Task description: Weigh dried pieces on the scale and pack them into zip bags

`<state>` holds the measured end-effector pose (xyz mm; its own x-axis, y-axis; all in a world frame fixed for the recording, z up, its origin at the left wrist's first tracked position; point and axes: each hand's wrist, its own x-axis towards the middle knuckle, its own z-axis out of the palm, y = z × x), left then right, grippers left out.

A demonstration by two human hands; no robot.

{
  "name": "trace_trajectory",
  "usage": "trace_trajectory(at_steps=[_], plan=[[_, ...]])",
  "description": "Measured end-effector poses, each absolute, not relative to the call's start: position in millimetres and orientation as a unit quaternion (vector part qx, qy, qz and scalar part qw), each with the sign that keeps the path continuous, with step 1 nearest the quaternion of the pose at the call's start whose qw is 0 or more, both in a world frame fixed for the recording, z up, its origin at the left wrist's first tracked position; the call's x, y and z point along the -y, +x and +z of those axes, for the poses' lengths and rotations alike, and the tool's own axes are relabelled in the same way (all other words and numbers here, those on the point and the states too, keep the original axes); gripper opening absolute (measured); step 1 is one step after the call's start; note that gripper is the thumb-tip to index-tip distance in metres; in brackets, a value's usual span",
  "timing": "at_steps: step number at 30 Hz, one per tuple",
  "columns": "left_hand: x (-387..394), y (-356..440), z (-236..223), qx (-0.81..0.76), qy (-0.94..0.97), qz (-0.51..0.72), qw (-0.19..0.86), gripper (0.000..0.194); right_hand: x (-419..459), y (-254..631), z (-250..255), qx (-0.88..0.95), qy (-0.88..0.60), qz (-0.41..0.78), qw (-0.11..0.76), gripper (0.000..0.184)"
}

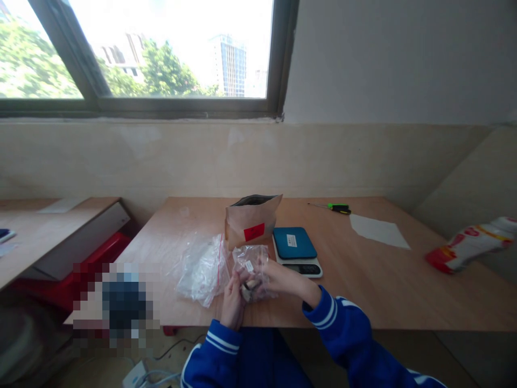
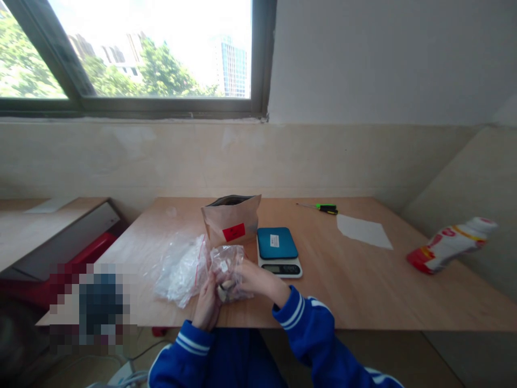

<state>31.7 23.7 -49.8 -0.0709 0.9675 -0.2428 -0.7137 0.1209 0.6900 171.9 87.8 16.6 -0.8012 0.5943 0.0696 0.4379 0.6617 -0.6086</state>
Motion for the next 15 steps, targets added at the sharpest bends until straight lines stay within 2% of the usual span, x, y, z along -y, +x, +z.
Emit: trace_trajectory(at_steps=[3, 15], plan=[[-23.8, 32.3, -49.3, -0.335, 0.174, 0.641, 0.669, 0.057, -90.9, 177.8, 18.4, 0.894, -0.285, 0.316, 0.139, 0.021], [-24.2, 28.6, -53.2, -0.329, 0.181, 0.652, 0.658, 0.055, -92.5, 197.3, 59.1, 0.81, -0.347, 0.355, 0.313, 0.015]])
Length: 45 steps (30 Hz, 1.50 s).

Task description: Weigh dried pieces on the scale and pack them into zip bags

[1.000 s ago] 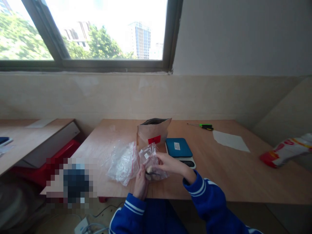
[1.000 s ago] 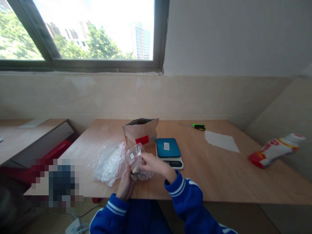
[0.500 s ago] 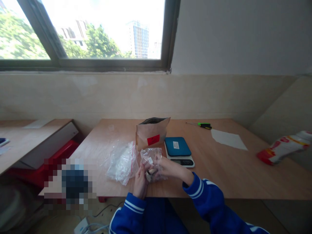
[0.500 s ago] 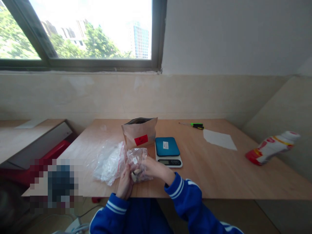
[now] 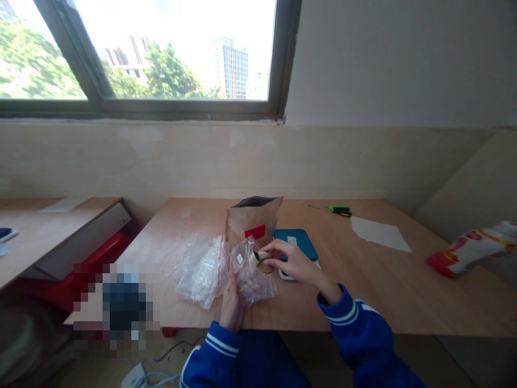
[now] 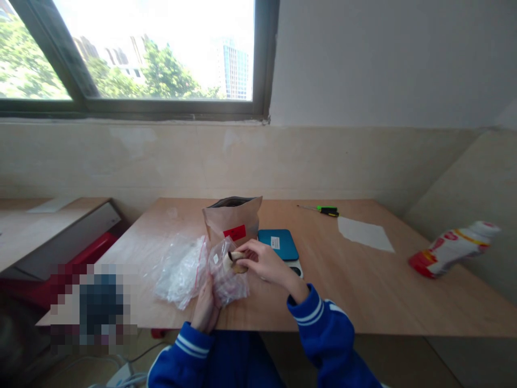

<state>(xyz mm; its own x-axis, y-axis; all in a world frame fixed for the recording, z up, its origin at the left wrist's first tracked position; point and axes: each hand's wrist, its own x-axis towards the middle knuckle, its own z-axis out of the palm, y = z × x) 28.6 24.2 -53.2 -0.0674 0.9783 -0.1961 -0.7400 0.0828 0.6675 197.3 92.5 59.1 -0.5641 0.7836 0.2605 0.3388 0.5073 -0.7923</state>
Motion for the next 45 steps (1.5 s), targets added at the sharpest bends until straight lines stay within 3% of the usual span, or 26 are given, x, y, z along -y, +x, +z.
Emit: trace_trajectory(at_steps=[4, 7, 10, 19, 24, 29, 35, 41, 45], plan=[[-24.6, 27.6, -53.9, -0.342, 0.151, 0.652, 0.659, 0.055, -101.9, 211.9, 90.7, 0.795, -0.342, 0.297, 0.404, 0.023], [-24.1, 27.4, -53.0, -0.347, 0.148, 0.651, 0.659, 0.053, -115.6, 211.5, 122.5, 0.767, -0.357, 0.197, 0.496, 0.025], [-24.0, 27.0, -53.1, -0.339, 0.157, 0.647, 0.664, 0.054, -133.6, 199.4, 147.8, 0.771, -0.347, 0.088, 0.527, 0.023], [-25.2, 26.3, -56.5, -0.331, 0.154, 0.645, 0.672, 0.054, -165.9, 176.4, 147.5, 0.9, -0.31, -0.028, 0.305, 0.029], [-24.9, 26.2, -56.2, -0.332, 0.154, 0.644, 0.672, 0.055, -168.3, 175.8, 142.7, 0.899, -0.286, 0.024, 0.331, 0.031], [-23.7, 26.1, -55.3, -0.333, 0.154, 0.641, 0.674, 0.055, -170.2, 174.5, 137.3, 0.877, -0.301, 0.032, 0.374, 0.016], [-25.6, 27.5, -51.7, -0.328, 0.154, 0.642, 0.675, 0.056, -159.8, 177.6, 131.8, 0.872, -0.329, -0.036, 0.361, 0.032], [-25.3, 27.6, -50.0, -0.334, 0.152, 0.647, 0.668, 0.053, -155.8, 169.5, 127.4, 0.893, -0.348, -0.035, 0.282, 0.038], [-24.2, 27.5, -51.8, -0.342, 0.155, 0.643, 0.668, 0.054, -154.8, 165.5, 123.5, 0.876, -0.363, -0.027, 0.315, 0.04]])
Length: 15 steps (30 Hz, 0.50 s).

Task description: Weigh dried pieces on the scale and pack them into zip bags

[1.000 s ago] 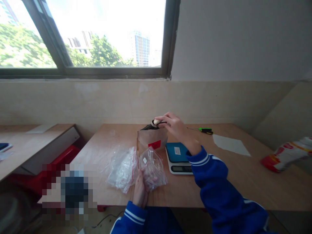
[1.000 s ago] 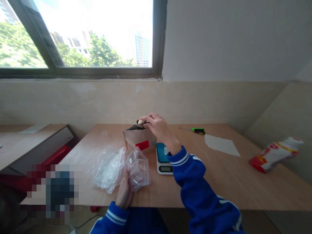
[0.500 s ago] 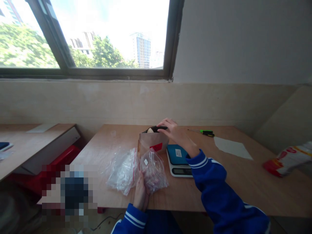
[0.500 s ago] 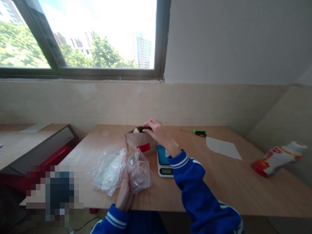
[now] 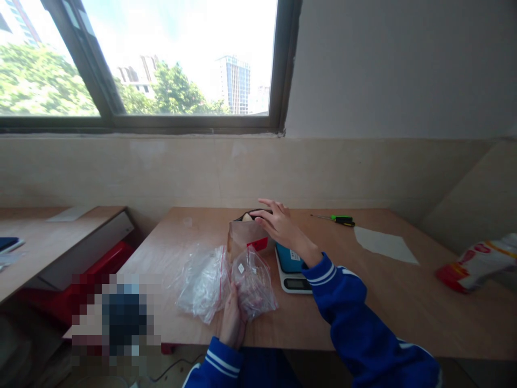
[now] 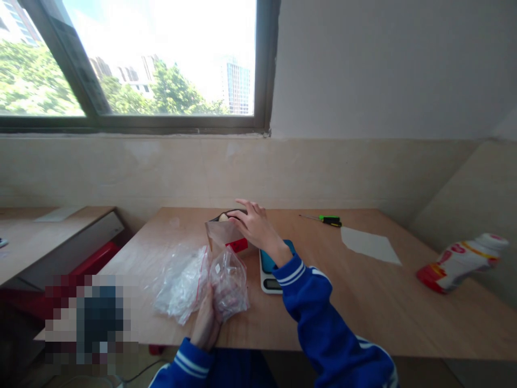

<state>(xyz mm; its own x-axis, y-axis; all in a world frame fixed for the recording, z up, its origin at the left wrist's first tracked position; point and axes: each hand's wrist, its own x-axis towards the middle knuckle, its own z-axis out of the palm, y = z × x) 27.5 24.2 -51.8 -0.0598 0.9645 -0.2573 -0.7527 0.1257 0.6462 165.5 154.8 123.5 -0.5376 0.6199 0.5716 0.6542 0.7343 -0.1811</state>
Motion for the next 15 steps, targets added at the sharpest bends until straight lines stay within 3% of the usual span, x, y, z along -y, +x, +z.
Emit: trace_trajectory(at_steps=[15], plan=[[-25.6, 27.5, -52.0, -0.342, 0.157, 0.646, 0.664, 0.056, -159.2, 156.7, 118.4, 0.86, -0.381, -0.017, 0.338, 0.048]])
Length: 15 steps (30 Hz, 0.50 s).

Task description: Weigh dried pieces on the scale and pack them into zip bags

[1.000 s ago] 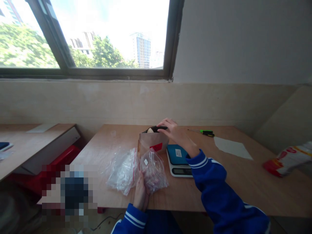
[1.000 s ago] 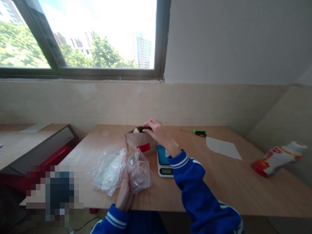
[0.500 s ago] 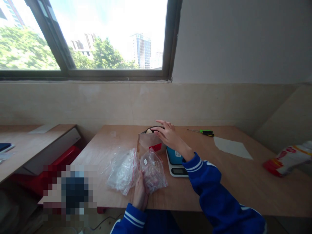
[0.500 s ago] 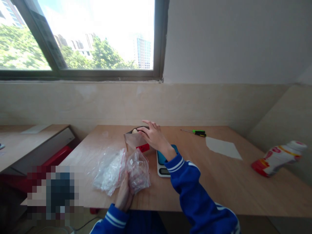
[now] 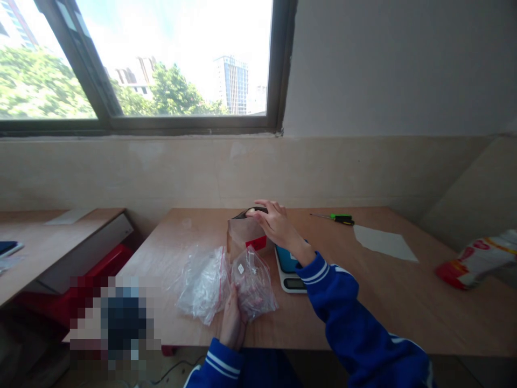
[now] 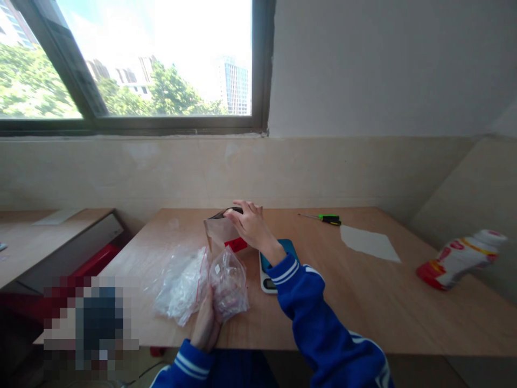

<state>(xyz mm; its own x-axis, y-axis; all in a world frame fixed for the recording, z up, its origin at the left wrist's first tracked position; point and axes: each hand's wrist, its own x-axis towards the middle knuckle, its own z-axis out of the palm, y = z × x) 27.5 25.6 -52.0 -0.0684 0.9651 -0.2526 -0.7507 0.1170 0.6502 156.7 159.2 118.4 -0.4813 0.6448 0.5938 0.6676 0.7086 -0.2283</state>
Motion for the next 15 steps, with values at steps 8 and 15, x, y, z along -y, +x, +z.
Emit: trace_trajectory(at_steps=[8, 15], plan=[[-25.6, 27.7, -47.9, -0.35, 0.148, 0.639, 0.669, 0.055, -170.4, 175.5, 112.7, 0.838, -0.42, -0.038, 0.345, 0.061], [-25.0, 28.4, -46.0, -0.348, 0.15, 0.637, 0.672, 0.058, -170.3, 179.3, 112.3, 0.845, -0.425, -0.042, 0.321, 0.06]])
